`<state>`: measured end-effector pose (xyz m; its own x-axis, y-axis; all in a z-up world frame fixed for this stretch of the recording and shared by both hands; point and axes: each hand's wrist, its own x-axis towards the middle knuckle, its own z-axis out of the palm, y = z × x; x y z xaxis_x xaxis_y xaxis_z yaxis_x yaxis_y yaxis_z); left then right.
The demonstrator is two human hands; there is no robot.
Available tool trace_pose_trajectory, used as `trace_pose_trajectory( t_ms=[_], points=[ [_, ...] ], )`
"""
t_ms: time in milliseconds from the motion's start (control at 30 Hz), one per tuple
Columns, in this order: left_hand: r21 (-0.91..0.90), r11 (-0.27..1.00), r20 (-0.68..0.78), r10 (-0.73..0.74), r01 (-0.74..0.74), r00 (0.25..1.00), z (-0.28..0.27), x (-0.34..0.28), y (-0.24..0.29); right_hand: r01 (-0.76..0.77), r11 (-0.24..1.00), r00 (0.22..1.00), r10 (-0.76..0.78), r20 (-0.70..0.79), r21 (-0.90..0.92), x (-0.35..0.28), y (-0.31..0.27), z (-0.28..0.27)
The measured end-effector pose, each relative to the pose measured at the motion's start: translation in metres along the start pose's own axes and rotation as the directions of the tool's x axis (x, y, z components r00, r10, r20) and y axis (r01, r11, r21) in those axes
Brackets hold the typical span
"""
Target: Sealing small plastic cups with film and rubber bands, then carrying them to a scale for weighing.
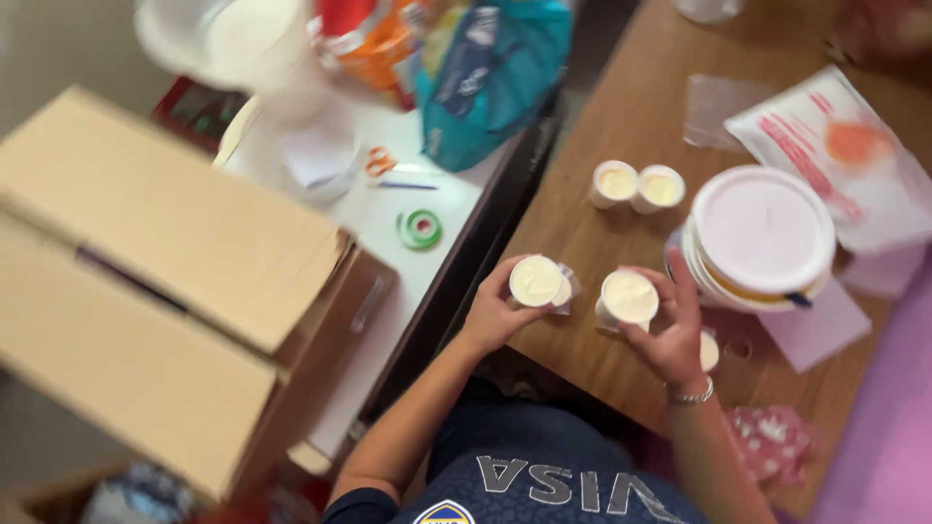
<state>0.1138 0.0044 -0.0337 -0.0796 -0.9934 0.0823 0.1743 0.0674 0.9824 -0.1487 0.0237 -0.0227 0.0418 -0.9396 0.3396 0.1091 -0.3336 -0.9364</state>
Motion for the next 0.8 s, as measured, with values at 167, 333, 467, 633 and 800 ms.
trace_pose_trajectory(
  t_ms=[167,333,467,633,800],
  points=[
    [-0.026,0.998,-0.298,0.041,-0.051,0.954,0.0,-0.092,0.003,-0.087,0.987,0.957,0.046,0.287,0.132,-0.021,-0.011,0.031],
    [-0.023,0.996,-0.509,0.059,-0.082,0.859,-0.014,-0.175,0.025,-0.015,0.987,0.826,-0.077,0.558,0.159,-0.035,-0.011,0.085],
    [0.057,0.987,-0.691,0.148,-0.15,0.707,-0.027,-0.243,0.046,-0.079,0.959,0.684,-0.145,0.715,0.271,-0.057,-0.022,0.149],
    [0.135,0.976,-0.85,0.202,-0.169,0.486,-0.039,-0.315,0.063,-0.189,0.928,0.505,-0.188,0.843,0.32,-0.087,-0.03,0.216],
    [0.165,0.969,-0.902,0.223,-0.183,0.369,-0.067,-0.384,0.074,-0.218,0.915,0.398,-0.233,0.887,0.338,-0.133,-0.042,0.286]
  ],
)
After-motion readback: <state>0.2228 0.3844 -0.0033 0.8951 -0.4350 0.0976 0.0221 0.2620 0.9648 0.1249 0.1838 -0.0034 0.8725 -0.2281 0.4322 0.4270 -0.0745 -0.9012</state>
